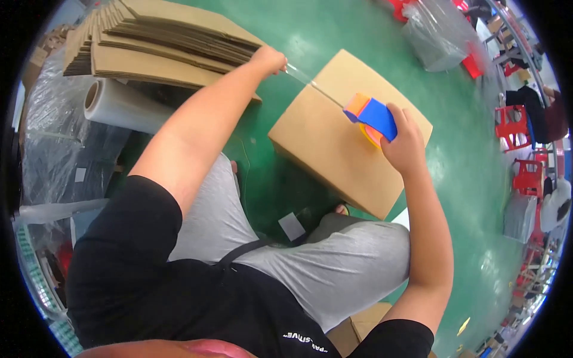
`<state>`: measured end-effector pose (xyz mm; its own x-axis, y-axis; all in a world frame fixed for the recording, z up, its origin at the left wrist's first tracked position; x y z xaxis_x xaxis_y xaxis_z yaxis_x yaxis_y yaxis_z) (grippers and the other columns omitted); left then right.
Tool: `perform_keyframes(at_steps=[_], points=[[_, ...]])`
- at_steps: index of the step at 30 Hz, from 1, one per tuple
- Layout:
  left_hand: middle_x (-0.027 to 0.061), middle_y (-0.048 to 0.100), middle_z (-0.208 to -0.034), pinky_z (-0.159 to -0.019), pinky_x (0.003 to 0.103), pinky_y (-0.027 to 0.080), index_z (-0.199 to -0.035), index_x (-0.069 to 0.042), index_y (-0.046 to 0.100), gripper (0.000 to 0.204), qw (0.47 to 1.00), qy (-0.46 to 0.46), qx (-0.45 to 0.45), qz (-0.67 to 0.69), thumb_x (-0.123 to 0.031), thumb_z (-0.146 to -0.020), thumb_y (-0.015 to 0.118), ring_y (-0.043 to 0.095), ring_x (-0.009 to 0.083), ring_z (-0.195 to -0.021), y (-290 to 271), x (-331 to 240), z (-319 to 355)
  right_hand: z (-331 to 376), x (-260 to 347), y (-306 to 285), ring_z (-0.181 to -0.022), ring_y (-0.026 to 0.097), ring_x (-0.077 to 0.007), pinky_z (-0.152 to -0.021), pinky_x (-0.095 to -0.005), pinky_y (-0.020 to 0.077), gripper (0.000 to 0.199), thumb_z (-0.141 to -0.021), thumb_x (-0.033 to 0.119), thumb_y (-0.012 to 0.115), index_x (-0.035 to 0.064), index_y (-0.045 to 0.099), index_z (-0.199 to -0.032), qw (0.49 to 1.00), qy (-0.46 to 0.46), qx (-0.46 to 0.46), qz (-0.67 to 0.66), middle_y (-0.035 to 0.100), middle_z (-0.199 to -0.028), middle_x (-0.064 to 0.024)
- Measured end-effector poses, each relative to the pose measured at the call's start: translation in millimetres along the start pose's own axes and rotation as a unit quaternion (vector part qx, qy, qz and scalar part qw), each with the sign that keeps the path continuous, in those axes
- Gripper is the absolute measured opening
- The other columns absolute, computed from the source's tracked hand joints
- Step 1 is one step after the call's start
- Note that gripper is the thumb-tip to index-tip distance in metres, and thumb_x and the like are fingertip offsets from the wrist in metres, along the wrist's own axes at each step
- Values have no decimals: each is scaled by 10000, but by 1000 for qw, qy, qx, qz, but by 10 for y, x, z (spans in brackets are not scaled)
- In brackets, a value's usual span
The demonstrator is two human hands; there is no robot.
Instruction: Assembling and taping cardboard boxes in a factory setting.
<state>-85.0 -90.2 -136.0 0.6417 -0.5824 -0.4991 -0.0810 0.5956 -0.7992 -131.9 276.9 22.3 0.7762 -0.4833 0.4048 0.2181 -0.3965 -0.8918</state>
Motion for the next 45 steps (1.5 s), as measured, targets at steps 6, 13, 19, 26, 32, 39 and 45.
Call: perform_keyframes(at_steps=[6, 13, 19, 26, 32, 39, 45], points=[[80, 672, -689, -609, 368, 480, -728, -127, 742, 204, 984, -100, -13, 146, -237, -789, 581, 615, 200, -617, 73, 175, 111, -5, 71, 56, -998, 577, -396, -869, -409, 482, 578, -648, -56, 604, 47, 527, -1211, 1000, -10, 4, 7, 587, -1055, -183], [135, 709, -830, -715, 357, 515, -761, -102, 743, 203, 990, -124, 16, 69, -232, -785, 590, 679, 243, -777, 618, -6, 27, -15, 17, 2, -994, 579, -392, -861, -406, 482, 567, -645, -57, 601, 53, 530, -1196, 1000, -11, -3, 9, 596, -1036, -179], [111, 650, -1198, -896, 368, 500, -1050, -67, 692, 320, 967, -139, 106, 186, -266, -822, 587, 636, 261, -1082, 1220, 45, -100, -27, -49, -11, -987, 601, -385, -854, -403, 496, 492, -676, -17, 641, 43, 558, -1157, 998, -39, -42, -19, 615, -1043, -183], [155, 590, -1273, -927, 417, 483, -1157, -51, 626, 413, 992, -87, -8, 90, -335, -866, 557, 593, 315, -1137, 1087, -84, 123, 8, -164, -40, -925, 586, -385, -798, -434, 496, 529, -636, -3, 661, 65, 560, -1151, 998, -32, -47, -26, 585, -973, -164], [207, 554, -1296, -945, 455, 472, -1251, -26, 556, 546, 992, -60, -100, 50, -439, -896, 524, 570, 372, -1149, 398, -537, -126, -45, -115, -43, -908, 582, -372, -779, -435, 498, 546, -632, 21, 674, 88, 551, -1160, 998, -28, -25, -48, 574, -974, -141], [242, 585, -1197, -893, 452, 510, -1465, -45, 266, 849, 995, -4, -95, -34, -588, -864, 521, 610, 370, -1067, 468, -1701, 529, -49, -160, -110, -912, 584, -356, -782, -431, 498, 584, -649, 47, 696, 114, 550, -1211, 999, -28, 11, -43, 566, -982, -126], [243, 625, -1107, -825, 426, 538, -1488, -41, 197, 907, 993, 7, -111, -49, -610, -857, 517, 643, 339, -1003, 451, -1533, 412, -50, -101, -77, -859, 577, -372, -774, -413, 487, 648, -663, 13, 667, 121, 563, -1294, 996, -56, 42, -50, 552, -930, -158]])
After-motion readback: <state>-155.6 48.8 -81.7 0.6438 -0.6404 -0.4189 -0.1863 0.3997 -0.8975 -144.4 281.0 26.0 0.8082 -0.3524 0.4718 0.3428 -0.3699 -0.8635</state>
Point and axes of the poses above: each hand's wrist, its own z-axis away from the middle knuckle, its own y-axis out of the palm, x = y × z, the point moved 7 cm from there along -z, towards the middle knuckle
